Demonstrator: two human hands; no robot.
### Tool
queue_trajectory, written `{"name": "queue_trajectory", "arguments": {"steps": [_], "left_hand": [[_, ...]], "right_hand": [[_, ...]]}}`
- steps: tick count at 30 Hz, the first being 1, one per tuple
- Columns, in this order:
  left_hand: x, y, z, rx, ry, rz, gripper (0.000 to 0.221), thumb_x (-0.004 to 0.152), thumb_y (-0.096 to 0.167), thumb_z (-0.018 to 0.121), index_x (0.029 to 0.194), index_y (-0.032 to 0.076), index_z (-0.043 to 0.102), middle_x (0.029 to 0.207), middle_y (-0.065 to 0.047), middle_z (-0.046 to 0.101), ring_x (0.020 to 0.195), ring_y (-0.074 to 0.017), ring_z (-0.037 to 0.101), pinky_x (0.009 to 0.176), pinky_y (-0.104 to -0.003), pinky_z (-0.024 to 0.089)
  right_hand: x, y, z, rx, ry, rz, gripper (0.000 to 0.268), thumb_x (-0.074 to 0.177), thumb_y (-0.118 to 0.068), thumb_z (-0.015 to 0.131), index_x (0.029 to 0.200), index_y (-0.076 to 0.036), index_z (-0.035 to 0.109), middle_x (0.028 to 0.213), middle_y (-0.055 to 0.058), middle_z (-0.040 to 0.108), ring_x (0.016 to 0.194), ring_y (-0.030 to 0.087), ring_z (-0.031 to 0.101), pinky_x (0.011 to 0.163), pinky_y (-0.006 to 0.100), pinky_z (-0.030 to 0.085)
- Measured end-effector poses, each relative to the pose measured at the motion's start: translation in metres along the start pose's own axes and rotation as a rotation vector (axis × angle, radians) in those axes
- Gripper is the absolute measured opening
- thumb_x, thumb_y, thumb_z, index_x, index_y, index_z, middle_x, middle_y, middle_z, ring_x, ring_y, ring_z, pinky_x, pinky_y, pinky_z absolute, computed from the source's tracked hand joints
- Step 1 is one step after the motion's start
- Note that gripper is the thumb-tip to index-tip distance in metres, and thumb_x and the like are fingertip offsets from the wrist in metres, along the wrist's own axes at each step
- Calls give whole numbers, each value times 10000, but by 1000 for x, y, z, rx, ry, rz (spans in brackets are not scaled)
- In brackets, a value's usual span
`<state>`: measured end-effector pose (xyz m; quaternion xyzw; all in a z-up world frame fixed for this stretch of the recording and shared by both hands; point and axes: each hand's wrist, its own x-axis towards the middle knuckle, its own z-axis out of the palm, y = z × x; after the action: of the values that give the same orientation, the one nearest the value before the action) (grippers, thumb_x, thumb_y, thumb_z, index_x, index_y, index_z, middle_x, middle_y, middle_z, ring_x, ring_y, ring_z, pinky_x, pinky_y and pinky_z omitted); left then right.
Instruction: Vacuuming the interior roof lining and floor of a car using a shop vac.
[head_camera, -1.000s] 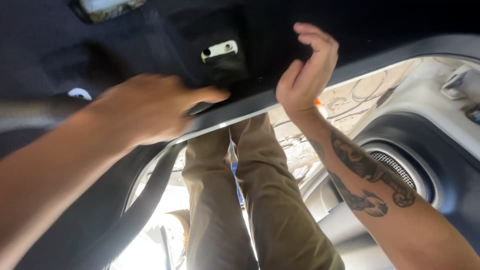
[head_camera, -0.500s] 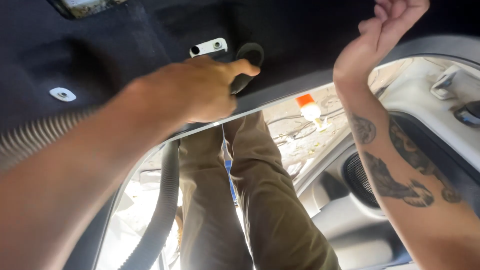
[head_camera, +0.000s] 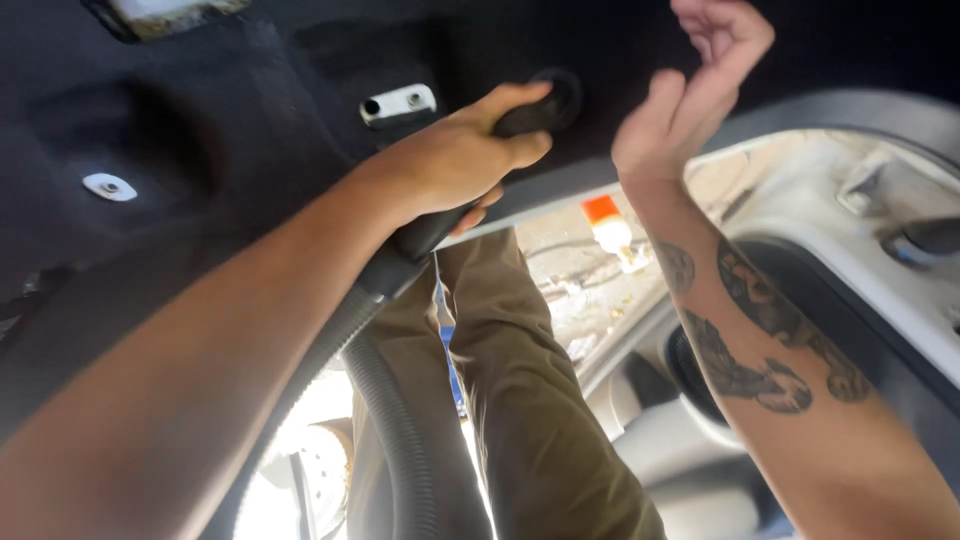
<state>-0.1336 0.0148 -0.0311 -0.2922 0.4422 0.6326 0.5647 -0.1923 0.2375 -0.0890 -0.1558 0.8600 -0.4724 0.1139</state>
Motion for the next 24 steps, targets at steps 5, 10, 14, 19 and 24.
{"name": "queue_trajectory", "arguments": {"steps": [5, 10, 14, 19, 24], "left_hand": [[-38, 6, -32, 232, 5, -108, 669, 1072, 334, 525, 1708, 395, 327, 730, -84, 645, 371, -197, 454, 378, -360, 389], [15, 9, 17, 514, 115, -84, 613, 990, 511, 593, 1582, 543, 435, 1245, -141, 730, 1176, -376, 726, 991, -500, 603], [133, 40, 78, 373, 220, 273, 558, 980, 537, 610, 1511, 564, 441, 1356, -90, 751, 1268, -340, 723, 1068, -490, 596], [25, 15, 27, 334, 255, 159, 542, 1033, 414, 540, 1569, 424, 457, 1315, -182, 741, 1249, -416, 703, 1063, -559, 570], [-9, 8, -3, 485, 257, -84, 644, 1027, 482, 518, 1635, 545, 316, 1346, -181, 693, 1320, -444, 619, 1120, -571, 500]], "right_hand": [[-3, 36, -15, 282, 112, 46, 532, 879, 82, 354, 1369, -108, 439, 1309, 162, 561, 1118, 241, 509, 1064, 345, 417], [-33, -3, -14, 127, 270, 224, 315, 978, -54, 467, 1290, -81, 495, 969, 195, 682, 872, 246, 650, 843, 272, 531], [-52, 3, -28, 42, 511, 340, 393, 917, -27, 451, 1292, -112, 528, 1153, 129, 701, 994, 210, 661, 878, 270, 512], [-57, 25, -51, -66, 526, 466, 425, 944, 11, 486, 1329, -157, 544, 1227, 73, 727, 1058, 174, 710, 909, 257, 518], [-45, 11, -40, -81, 444, 390, 483, 851, 91, 453, 1263, -145, 543, 1192, 37, 707, 1059, 140, 644, 952, 236, 447]]}}
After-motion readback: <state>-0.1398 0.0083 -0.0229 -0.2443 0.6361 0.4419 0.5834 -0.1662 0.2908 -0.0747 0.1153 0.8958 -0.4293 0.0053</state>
